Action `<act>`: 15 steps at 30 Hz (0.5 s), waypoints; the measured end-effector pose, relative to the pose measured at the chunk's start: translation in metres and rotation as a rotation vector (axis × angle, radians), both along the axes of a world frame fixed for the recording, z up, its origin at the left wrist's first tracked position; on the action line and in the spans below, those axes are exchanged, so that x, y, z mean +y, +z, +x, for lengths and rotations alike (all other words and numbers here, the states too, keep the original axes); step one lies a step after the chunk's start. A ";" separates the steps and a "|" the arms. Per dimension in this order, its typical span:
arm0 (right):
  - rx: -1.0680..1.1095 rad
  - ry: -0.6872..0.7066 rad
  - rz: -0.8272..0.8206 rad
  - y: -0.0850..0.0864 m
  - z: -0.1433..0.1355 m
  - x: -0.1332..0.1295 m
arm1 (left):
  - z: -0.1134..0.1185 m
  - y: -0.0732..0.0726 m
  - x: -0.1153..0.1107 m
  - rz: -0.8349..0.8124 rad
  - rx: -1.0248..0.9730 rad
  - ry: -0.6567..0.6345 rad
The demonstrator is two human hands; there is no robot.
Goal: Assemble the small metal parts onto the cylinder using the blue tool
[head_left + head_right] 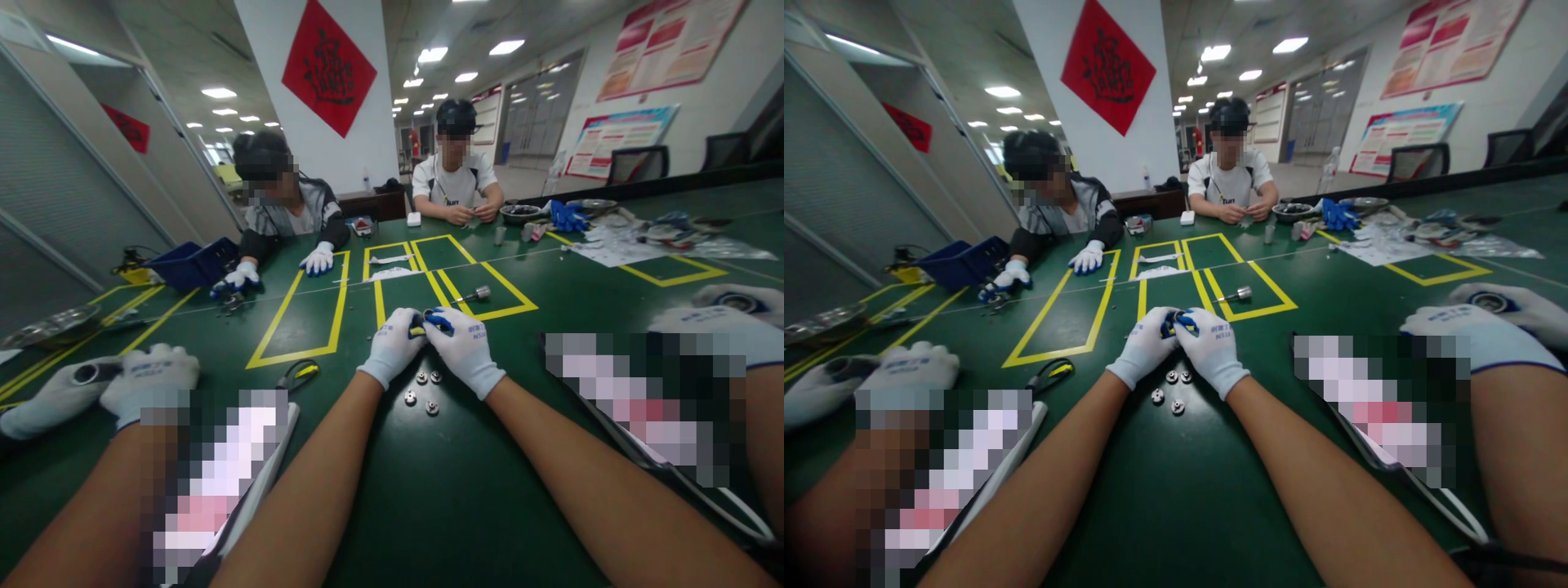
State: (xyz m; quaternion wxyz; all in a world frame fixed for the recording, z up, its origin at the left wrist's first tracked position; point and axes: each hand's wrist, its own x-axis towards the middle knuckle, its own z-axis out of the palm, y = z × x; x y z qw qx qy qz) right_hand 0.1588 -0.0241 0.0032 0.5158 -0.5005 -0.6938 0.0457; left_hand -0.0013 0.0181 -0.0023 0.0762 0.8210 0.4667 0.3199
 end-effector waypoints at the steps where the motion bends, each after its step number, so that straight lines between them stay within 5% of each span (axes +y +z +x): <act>1: 0.014 -0.003 0.015 0.000 0.000 0.000 | -0.001 0.000 0.000 0.002 0.028 0.022; 15: 0.071 0.067 -0.047 -0.002 -0.001 0.001 | -0.006 0.003 -0.004 0.024 0.202 0.147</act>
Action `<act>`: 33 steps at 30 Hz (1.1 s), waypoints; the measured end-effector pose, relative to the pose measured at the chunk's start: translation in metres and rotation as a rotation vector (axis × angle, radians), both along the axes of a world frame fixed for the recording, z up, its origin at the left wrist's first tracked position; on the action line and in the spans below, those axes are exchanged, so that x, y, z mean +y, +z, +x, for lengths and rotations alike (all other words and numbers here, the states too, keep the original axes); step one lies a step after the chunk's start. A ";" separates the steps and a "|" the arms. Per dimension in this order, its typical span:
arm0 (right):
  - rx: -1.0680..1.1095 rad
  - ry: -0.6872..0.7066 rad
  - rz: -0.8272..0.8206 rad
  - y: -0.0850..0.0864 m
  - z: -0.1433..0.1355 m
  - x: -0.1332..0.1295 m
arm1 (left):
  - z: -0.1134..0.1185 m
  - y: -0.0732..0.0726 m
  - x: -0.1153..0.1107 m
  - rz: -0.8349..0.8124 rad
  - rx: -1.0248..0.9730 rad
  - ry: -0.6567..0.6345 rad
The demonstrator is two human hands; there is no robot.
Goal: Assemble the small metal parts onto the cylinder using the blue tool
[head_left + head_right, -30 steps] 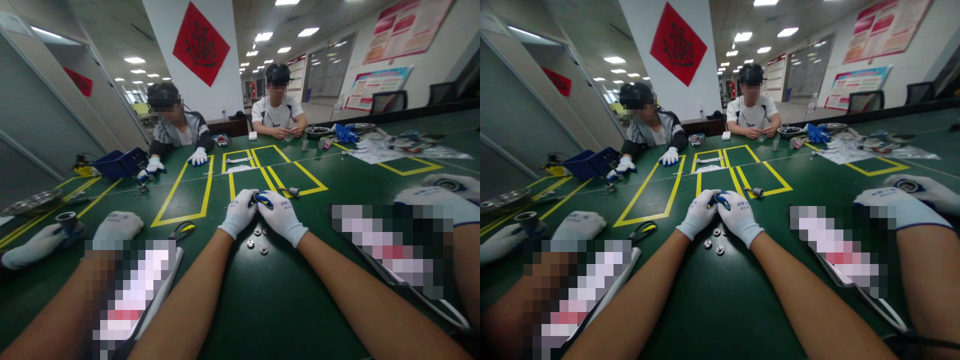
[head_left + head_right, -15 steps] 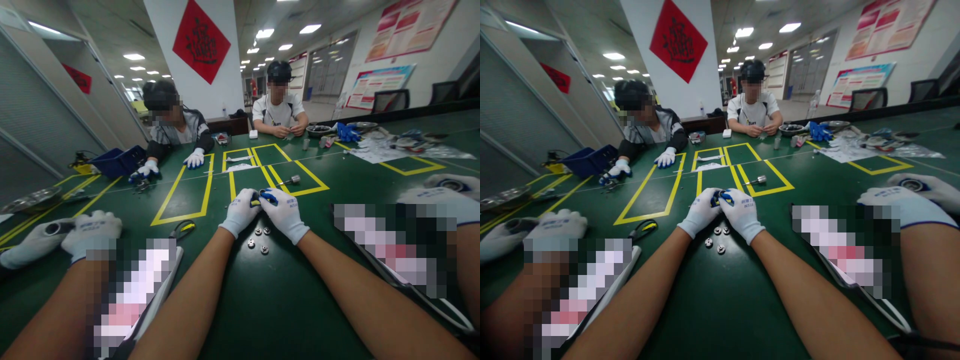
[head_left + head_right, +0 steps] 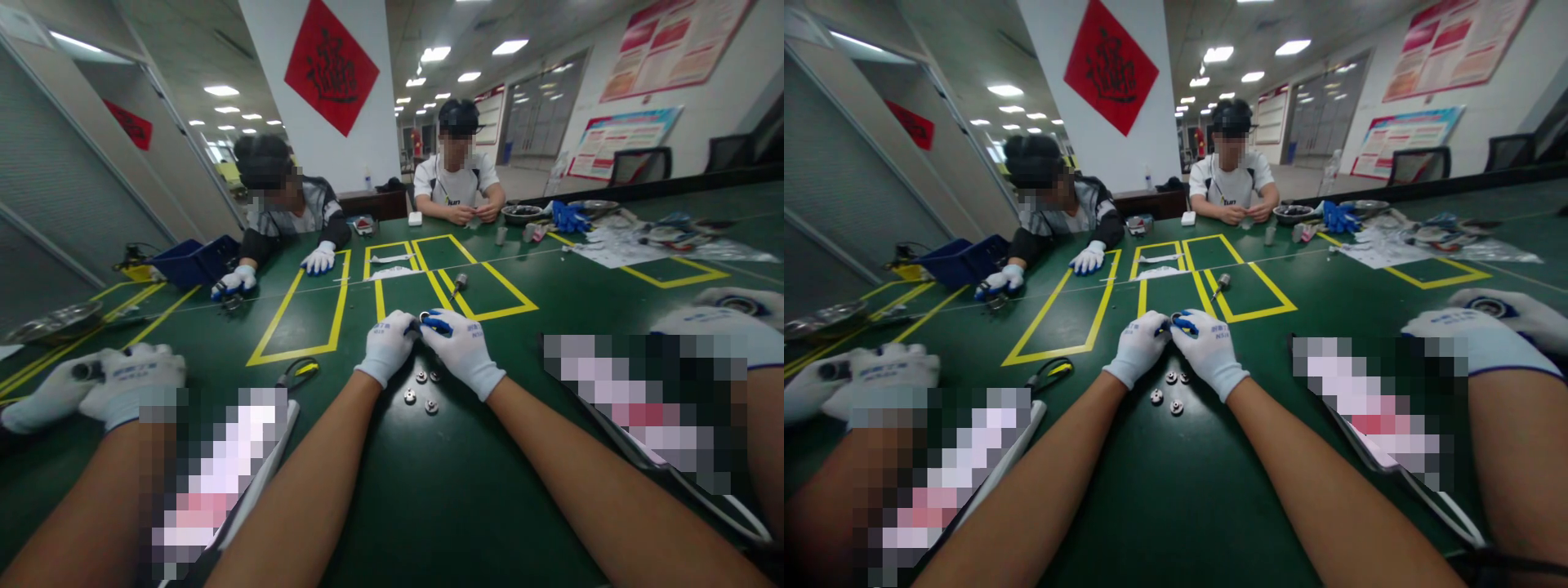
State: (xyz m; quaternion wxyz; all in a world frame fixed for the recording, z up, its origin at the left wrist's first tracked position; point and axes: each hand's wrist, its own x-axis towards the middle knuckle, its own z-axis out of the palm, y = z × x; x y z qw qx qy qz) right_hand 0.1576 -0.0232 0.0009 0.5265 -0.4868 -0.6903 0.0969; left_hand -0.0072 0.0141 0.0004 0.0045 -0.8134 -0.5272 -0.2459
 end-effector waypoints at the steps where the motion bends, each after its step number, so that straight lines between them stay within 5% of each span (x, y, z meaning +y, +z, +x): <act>1: -0.009 0.010 -0.011 0.000 0.000 0.000 | 0.000 0.000 0.000 -0.002 0.012 0.015; 33: 0.005 0.011 -0.103 0.004 0.000 0.003 | 0.007 0.010 -0.009 -0.064 0.139 0.100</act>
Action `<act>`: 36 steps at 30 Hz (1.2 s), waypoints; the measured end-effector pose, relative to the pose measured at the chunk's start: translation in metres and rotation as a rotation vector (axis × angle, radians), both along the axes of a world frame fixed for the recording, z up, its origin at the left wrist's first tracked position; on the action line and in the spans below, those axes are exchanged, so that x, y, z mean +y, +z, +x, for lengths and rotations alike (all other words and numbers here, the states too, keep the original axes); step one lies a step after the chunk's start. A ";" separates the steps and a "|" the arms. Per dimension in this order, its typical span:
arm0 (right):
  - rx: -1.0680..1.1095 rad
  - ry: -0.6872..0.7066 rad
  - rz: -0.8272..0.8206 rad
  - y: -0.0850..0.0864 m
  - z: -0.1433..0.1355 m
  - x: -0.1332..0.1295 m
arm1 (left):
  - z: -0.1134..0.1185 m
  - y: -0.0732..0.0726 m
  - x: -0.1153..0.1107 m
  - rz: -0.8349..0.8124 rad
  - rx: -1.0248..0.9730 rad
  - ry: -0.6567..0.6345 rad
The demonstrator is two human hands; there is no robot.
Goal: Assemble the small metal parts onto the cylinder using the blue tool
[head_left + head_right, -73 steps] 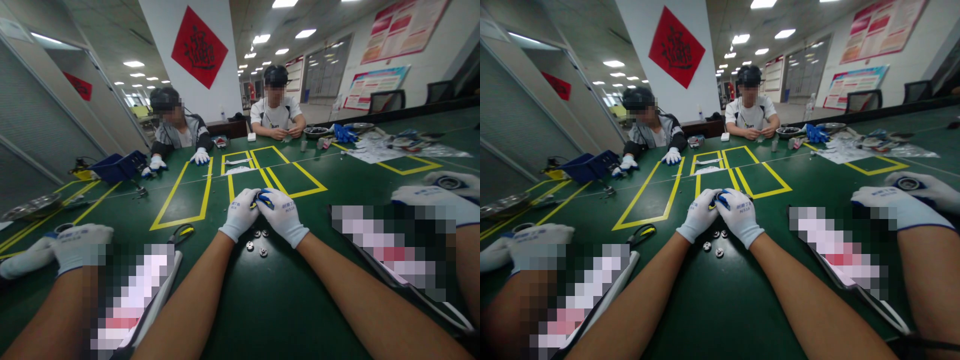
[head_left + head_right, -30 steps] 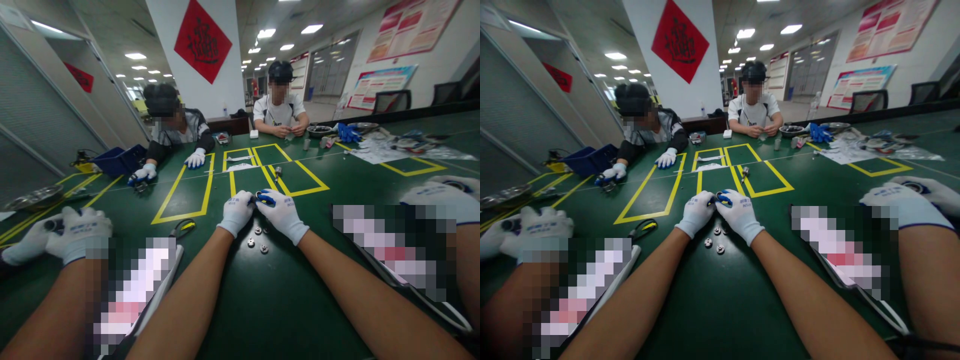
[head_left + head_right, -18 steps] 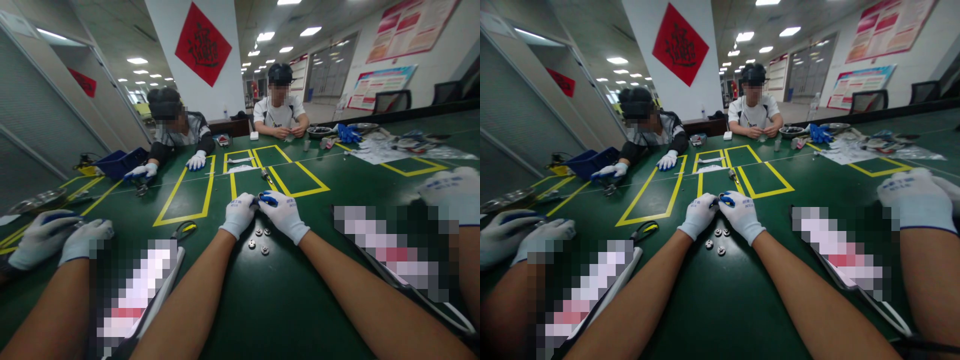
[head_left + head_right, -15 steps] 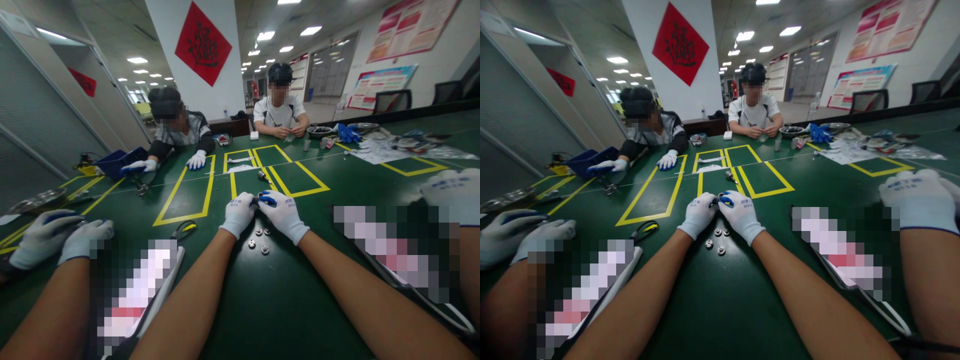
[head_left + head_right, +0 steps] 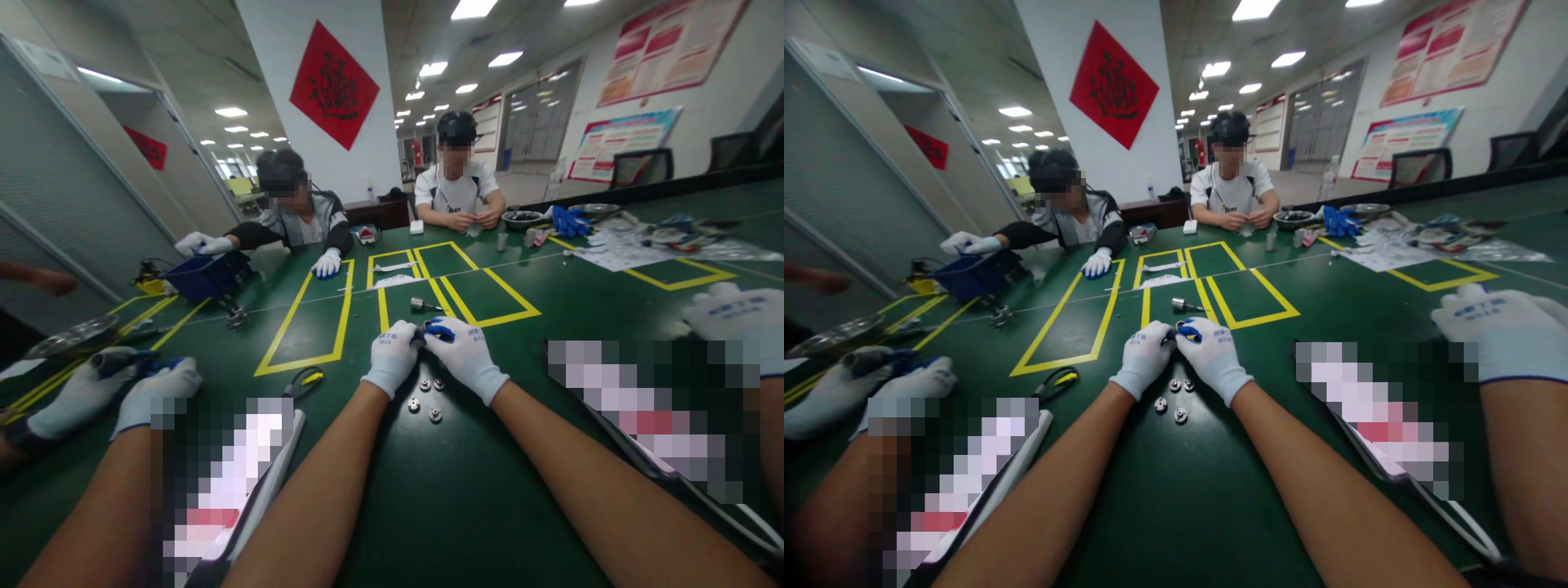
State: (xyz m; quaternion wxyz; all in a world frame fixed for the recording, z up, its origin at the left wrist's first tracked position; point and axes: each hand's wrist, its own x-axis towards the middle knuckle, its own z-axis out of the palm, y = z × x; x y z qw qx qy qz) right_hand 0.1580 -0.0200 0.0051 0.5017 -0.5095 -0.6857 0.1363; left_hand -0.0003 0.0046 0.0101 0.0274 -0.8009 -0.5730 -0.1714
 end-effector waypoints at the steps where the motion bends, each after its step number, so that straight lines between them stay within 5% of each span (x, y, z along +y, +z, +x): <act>1: 0.006 -0.006 -0.016 0.000 0.000 0.000 | 0.000 0.000 0.000 -0.006 0.001 0.000; 24: -0.037 -0.008 -0.017 0.003 0.004 -0.001 | -0.003 -0.004 0.003 -0.011 -0.101 -0.106; 28: -0.030 -0.024 0.036 0.003 0.002 -0.002 | -0.002 -0.002 0.006 -0.006 -0.142 -0.015; 33: -0.025 -0.071 0.134 0.003 0.002 -0.004 | -0.002 0.001 0.007 -0.015 -0.220 -0.157; 36: -0.031 -0.067 0.162 0.004 0.002 -0.005 | -0.001 0.001 0.004 -0.036 -0.257 -0.109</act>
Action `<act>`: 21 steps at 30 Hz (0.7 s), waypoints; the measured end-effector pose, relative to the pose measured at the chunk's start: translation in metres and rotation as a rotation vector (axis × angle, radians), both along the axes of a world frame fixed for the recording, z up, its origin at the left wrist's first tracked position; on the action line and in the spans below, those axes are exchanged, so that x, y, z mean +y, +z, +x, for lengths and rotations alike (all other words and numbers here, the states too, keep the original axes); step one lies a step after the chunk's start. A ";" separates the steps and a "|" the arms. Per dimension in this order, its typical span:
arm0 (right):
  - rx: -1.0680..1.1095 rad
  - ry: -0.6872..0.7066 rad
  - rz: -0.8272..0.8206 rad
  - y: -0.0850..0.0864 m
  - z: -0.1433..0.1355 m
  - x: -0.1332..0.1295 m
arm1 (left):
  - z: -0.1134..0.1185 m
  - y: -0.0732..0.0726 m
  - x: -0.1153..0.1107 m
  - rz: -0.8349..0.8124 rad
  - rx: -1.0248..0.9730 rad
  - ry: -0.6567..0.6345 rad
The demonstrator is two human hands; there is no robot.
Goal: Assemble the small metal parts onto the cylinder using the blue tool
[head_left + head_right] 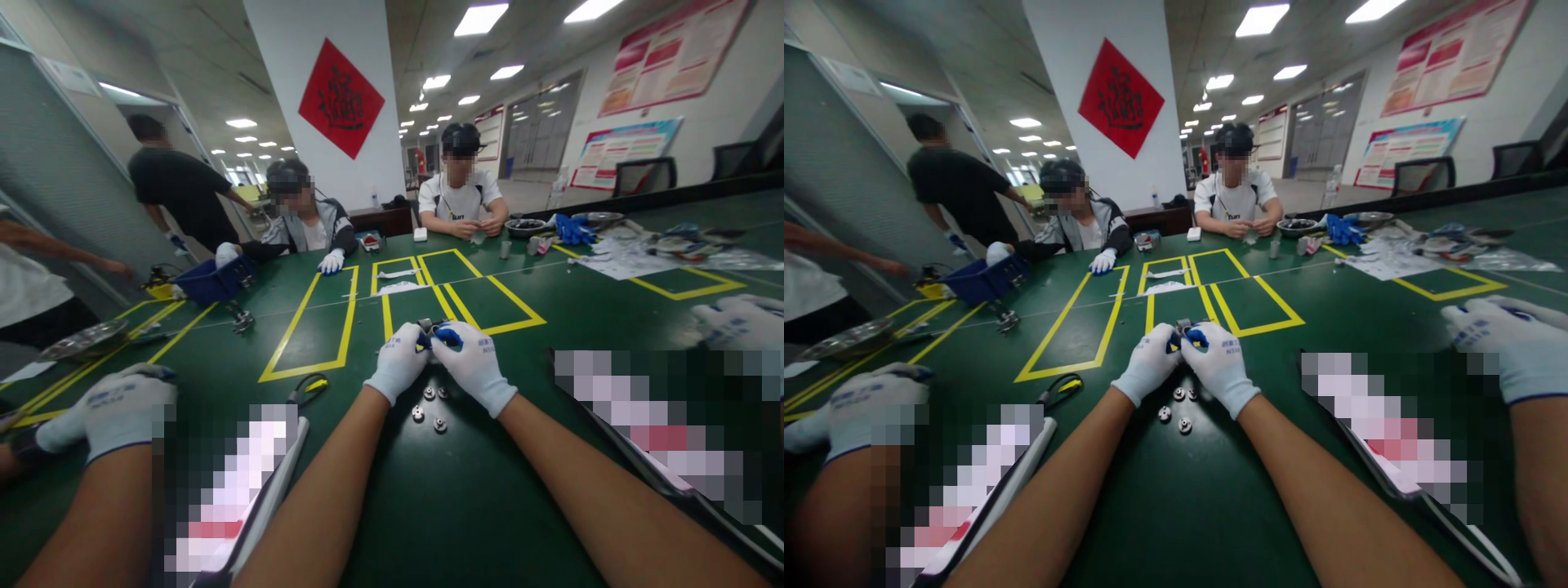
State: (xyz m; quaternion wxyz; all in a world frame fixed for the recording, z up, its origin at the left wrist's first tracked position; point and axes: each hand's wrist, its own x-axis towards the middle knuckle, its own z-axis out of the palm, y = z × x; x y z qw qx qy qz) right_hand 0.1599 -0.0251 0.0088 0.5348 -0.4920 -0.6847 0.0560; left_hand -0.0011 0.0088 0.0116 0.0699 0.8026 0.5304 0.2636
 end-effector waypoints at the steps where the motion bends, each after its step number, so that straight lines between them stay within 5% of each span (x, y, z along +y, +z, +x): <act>1: -0.009 -0.001 0.010 0.000 -0.001 0.000 | 0.001 0.000 -0.001 0.002 -0.027 0.003; 7: -0.071 -0.044 -0.001 -0.001 -0.010 -0.001 | 0.006 -0.001 -0.003 0.079 -0.202 -0.172; 21: -0.068 0.048 0.059 0.000 -0.011 -0.004 | 0.001 -0.008 0.003 0.100 -0.311 -0.153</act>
